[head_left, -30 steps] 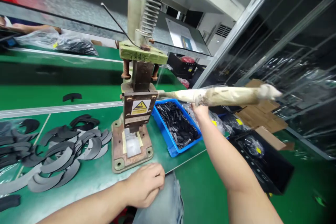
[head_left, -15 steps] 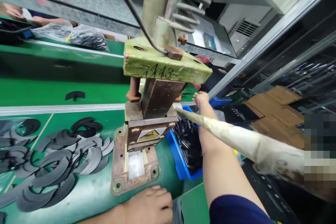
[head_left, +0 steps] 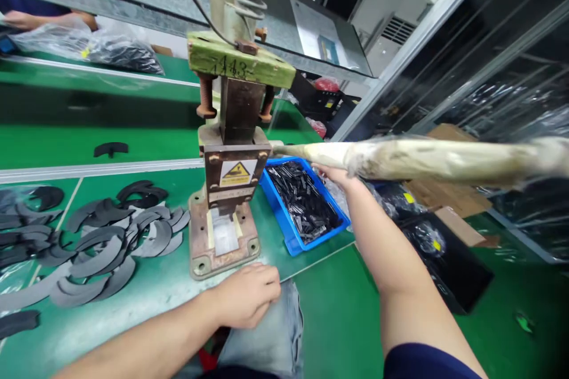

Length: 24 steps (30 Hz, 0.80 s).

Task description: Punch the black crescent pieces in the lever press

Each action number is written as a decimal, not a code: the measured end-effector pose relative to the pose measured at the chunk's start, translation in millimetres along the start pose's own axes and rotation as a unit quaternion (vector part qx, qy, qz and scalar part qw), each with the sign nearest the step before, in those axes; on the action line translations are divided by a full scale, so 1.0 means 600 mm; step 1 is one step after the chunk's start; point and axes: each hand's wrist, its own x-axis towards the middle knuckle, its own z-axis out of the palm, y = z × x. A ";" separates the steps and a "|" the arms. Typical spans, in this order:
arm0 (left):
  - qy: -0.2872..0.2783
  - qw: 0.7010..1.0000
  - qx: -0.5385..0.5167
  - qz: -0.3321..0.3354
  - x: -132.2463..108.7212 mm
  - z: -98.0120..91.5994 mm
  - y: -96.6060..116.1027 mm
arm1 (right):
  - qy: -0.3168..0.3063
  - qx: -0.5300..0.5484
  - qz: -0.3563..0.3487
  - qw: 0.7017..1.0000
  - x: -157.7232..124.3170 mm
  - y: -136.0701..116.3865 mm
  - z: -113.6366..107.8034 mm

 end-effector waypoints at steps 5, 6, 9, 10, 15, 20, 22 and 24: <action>-0.003 1.000 0.023 0.000 -0.004 -0.001 0.003 | -0.210 -0.123 -0.034 0.969 -0.110 -0.018 0.014; 0.000 1.000 0.029 -0.002 -0.005 -0.001 0.004 | -0.226 -0.148 -0.041 0.962 -0.125 -0.024 0.023; 0.007 0.999 0.050 -0.008 -0.007 0.000 0.008 | -0.240 -0.220 -0.056 0.944 -0.156 -0.041 0.055; 0.008 0.998 0.058 -0.009 -0.008 0.001 0.010 | -0.238 -0.243 -0.056 0.939 -0.161 -0.046 0.066; 0.021 0.993 0.112 -0.021 -0.017 0.006 0.016 | -0.209 -0.348 -0.027 0.913 -0.166 -0.062 0.094; 0.027 0.986 0.159 -0.037 -0.024 0.003 0.021 | -0.192 -0.400 -0.011 0.896 -0.170 -0.068 0.094; 0.018 0.984 0.172 -0.041 -0.024 0.000 0.024 | -0.190 -0.407 -0.015 0.894 -0.174 -0.071 0.094; 0.007 0.983 0.181 -0.038 -0.022 -0.004 0.024 | -0.189 -0.407 -0.018 0.894 -0.176 -0.072 0.095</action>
